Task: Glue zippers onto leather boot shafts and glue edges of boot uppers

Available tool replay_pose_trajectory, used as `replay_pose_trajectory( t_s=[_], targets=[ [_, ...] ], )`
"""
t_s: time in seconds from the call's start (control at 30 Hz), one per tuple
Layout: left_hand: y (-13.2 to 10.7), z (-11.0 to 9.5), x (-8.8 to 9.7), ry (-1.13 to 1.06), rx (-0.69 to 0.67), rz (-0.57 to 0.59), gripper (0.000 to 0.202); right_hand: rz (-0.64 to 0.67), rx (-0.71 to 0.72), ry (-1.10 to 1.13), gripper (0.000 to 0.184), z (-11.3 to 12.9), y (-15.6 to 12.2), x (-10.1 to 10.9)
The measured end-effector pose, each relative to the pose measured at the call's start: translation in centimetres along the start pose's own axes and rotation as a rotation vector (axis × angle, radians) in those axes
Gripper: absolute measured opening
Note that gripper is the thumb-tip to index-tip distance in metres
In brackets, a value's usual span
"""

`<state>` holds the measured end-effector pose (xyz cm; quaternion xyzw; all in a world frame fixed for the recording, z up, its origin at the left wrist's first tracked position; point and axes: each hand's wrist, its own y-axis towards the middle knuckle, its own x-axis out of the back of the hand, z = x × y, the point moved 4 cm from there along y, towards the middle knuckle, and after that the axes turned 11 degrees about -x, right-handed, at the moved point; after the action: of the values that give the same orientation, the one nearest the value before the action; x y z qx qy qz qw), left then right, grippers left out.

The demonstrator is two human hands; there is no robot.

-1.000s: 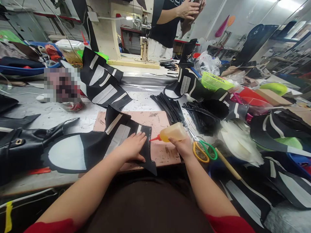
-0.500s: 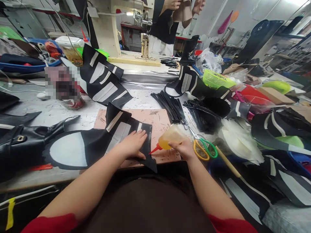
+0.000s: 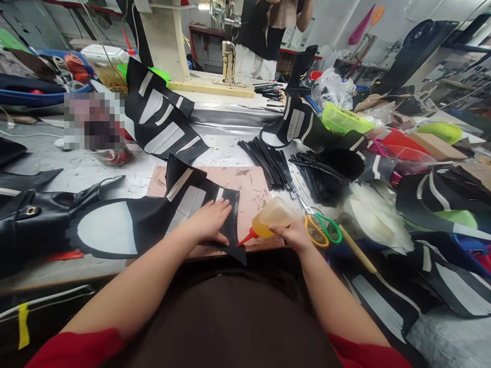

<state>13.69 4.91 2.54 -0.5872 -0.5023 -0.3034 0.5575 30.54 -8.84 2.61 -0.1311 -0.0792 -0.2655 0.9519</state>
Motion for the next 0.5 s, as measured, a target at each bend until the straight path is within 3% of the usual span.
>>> replay_pose_trajectory(
  t_s=[0.5],
  targets=[
    [0.07,0.11,-0.2,0.001,0.004,-0.005,0.105,0.028,0.057,-0.031,0.057,0.47,0.48,0.97]
  ],
)
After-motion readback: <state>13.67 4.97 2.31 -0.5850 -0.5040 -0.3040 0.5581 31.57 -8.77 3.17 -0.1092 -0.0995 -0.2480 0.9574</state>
